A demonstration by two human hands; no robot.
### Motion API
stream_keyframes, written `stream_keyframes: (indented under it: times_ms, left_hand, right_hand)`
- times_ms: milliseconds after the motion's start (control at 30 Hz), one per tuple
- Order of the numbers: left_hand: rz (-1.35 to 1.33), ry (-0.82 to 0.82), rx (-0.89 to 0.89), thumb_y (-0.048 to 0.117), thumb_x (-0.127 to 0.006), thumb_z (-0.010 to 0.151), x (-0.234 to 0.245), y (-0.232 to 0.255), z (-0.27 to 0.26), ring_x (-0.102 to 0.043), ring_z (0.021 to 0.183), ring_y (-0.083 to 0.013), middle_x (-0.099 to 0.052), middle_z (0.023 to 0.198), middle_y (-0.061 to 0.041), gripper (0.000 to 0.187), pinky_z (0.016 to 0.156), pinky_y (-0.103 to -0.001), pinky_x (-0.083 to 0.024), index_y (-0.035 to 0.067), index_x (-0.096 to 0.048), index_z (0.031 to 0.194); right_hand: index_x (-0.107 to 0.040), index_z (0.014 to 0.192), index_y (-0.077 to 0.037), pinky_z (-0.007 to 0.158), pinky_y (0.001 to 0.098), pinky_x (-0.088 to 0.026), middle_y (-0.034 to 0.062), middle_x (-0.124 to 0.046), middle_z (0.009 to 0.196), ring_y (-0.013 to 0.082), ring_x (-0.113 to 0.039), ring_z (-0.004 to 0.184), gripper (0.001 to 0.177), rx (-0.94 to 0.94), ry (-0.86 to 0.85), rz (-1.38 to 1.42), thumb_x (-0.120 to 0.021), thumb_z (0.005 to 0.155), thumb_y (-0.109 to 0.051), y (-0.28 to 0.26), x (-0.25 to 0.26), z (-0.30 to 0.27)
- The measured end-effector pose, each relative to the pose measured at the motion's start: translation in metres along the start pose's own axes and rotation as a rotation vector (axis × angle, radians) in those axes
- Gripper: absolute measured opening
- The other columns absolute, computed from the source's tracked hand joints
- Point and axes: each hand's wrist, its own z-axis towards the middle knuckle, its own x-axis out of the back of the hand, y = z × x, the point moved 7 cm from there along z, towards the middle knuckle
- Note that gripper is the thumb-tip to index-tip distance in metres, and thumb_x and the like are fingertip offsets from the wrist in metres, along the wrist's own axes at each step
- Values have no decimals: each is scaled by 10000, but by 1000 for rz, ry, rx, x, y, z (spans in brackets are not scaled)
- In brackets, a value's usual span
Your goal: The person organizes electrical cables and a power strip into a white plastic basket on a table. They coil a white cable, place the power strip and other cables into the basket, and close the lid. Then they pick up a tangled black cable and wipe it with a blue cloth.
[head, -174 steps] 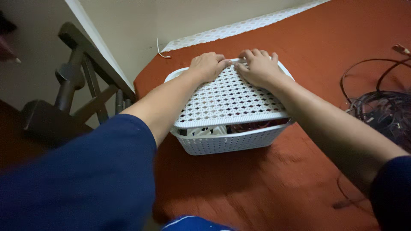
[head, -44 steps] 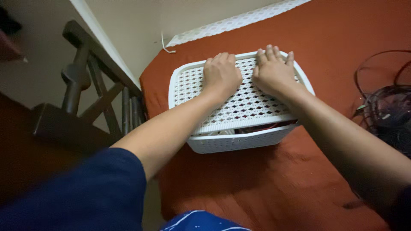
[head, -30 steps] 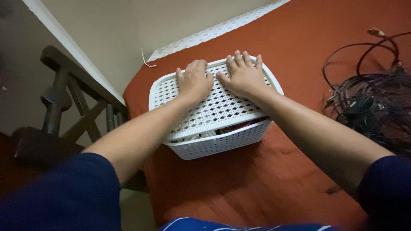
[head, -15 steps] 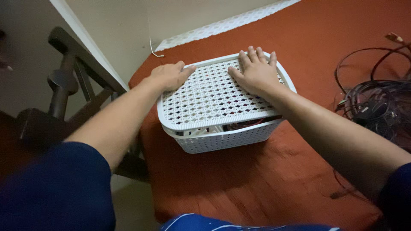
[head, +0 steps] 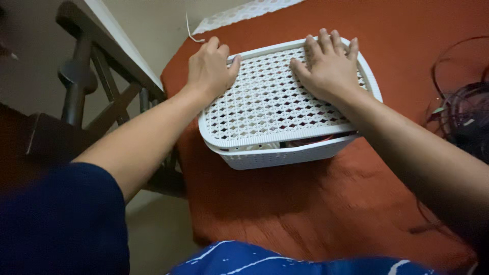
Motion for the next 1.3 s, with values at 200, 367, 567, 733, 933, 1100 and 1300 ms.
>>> stream_keyframes:
  times_ms: [200,367,567,733,933,1100,1300]
  left_hand:
    - [46,-481,220,460,-456,1068,-26,1,-9,-631,1187,-432,-624,1316,-227,548,1001,-566,-502,-13,-645,1270]
    - [62,-700,267,748,-264,953,-21,30,-40,19,1530,-439,-37,1634,-322,962,1138,-711,28,44,-93,1587]
    - [1,-657,263,768,-241,933,1,57,-58,87,1521,-493,-10,1610,-397,978,1105,-737,135,92,-80,1620]
    - [1,-615,228,738,-266,970,5,61,-54,45,1507,-533,-49,1584,-426,947,1089,-758,122,56,-122,1611]
    - [6,-580,246,726,-315,953,8,61,-57,-22,1516,-521,-100,1590,-413,943,1113,-760,82,63,-177,1610]
    - [58,-623,241,759,-247,932,6,62,-55,3,1512,-494,-81,1597,-365,940,1105,-743,101,110,-135,1603]
    - [72,-608,271,770,-256,927,4,60,-59,-1,1534,-479,-86,1625,-354,955,1125,-745,82,126,-140,1622]
  right_hand:
    - [-318,1592,-110,1207,623,32,194,-218,1667,364,-102,1557,841,-49,-3,10,-344,962,-667,3,3,-4]
    - [-320,1580,-119,1196,622,40,187,-214,1659,364,-99,1552,837,-52,-14,15,-334,950,-669,-1,3,-1]
    - [-317,1587,-91,1184,633,36,217,-219,1651,390,-110,1537,830,-4,23,22,-348,974,-650,2,-1,1]
    - [-342,1583,-87,1188,637,24,227,-245,1647,394,-132,1540,813,0,56,54,-386,985,-636,3,-4,5]
    - [-391,1562,-102,1212,632,-17,199,-285,1647,368,-175,1554,811,-31,56,38,-416,962,-647,4,1,2]
    - [-363,1564,-113,1166,722,-17,182,-252,1657,370,-170,1552,761,-33,35,-20,-377,982,-603,-5,10,-4]
    - [-243,1601,-136,1121,773,21,235,-113,1662,439,-70,1529,747,111,-192,-31,-278,1005,-586,-19,16,-38]
